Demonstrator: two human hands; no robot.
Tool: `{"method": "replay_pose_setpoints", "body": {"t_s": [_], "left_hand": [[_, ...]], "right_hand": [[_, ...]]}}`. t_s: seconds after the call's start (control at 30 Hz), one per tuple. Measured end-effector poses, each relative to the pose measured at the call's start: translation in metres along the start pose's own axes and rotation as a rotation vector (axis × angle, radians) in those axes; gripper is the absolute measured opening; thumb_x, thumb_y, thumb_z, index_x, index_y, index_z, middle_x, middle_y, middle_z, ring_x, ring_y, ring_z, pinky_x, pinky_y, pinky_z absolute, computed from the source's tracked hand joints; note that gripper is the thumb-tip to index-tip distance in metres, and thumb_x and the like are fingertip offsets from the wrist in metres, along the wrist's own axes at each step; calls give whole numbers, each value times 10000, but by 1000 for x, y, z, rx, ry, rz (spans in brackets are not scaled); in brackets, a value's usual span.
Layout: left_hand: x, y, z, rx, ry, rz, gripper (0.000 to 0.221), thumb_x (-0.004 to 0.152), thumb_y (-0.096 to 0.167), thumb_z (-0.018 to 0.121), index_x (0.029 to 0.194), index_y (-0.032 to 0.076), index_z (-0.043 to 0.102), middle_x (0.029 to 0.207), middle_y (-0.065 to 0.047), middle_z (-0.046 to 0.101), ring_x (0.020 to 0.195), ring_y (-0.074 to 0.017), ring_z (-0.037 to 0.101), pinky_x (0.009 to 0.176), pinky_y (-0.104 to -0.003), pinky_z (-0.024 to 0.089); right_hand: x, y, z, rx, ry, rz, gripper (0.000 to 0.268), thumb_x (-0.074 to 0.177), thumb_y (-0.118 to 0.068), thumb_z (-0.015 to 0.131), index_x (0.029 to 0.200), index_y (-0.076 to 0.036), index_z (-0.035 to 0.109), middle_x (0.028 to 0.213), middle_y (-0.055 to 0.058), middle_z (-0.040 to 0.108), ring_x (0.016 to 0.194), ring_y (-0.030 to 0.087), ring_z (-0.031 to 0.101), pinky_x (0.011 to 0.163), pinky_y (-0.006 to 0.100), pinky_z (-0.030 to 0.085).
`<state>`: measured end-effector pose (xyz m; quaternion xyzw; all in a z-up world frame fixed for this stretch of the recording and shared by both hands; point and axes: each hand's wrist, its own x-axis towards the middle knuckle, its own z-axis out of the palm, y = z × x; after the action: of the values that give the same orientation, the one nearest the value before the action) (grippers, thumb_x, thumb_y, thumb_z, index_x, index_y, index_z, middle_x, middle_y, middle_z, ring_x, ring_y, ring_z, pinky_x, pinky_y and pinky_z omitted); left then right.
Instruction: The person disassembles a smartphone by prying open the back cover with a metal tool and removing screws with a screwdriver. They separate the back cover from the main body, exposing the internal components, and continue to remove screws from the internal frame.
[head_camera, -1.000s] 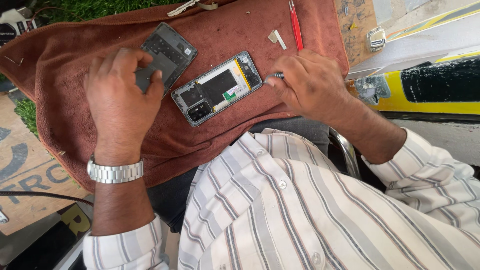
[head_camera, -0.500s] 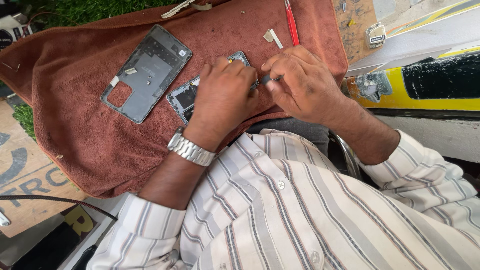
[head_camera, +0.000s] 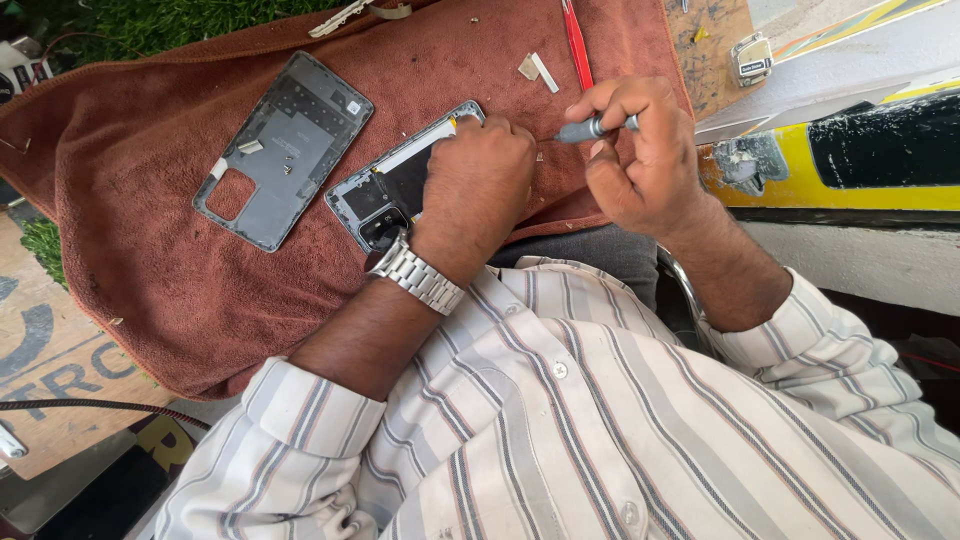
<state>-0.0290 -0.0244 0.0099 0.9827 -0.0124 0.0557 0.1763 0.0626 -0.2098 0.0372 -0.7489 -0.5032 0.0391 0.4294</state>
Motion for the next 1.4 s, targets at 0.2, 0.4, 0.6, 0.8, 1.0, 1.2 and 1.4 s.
{"method": "replay_pose_setpoints", "body": {"t_s": [0.2,0.4,0.6,0.8,1.0,1.2,1.4], "left_hand": [[-4,12,8,146,-22,-1,144,863,132,651,930,17,708,872,-102,689,849,-243,693,606,-358,602],[-2,0,17,172,-44,85,168,903,162,614,926,5,668,880,-123,666,827,-253,686,610,-363,603],[8,-18,25,55,-101,160,177,907,141,597,983,-9,652,919,-166,676,836,-289,710,604,-390,613],[4,-17,20,74,-50,172,157,908,119,610,986,-5,667,907,-140,691,842,-272,719,618,-356,615],[-4,7,18,159,-36,35,150,885,117,622,949,-5,682,878,-129,692,832,-262,713,619,-357,614],[2,2,26,108,-102,31,167,881,117,620,961,-21,667,873,-144,682,826,-278,710,621,-366,611],[-2,-18,20,-128,132,52,162,831,128,684,909,14,599,839,-144,666,769,-285,694,623,-401,588]], "right_hand": [[-4,4,3,-46,20,-47,361,881,172,504,1176,3,379,1164,218,618,927,205,650,825,306,597],[-8,8,11,-23,17,-1,353,845,177,499,1136,1,404,1139,219,634,907,194,651,793,296,584],[-8,8,17,4,39,-11,367,841,177,503,1149,6,402,1137,215,607,973,195,653,822,304,579],[-9,2,16,4,57,-7,372,829,178,489,1146,6,396,1132,214,612,964,199,651,840,310,584],[-13,7,17,-7,49,-10,381,851,187,493,1166,6,378,1152,207,582,981,200,644,853,312,578],[-20,16,24,116,41,102,365,864,186,477,1164,9,371,1157,218,601,907,136,579,712,237,525],[-23,10,31,152,56,57,370,913,169,530,1192,-4,360,1135,214,607,938,115,592,814,263,552]]}}
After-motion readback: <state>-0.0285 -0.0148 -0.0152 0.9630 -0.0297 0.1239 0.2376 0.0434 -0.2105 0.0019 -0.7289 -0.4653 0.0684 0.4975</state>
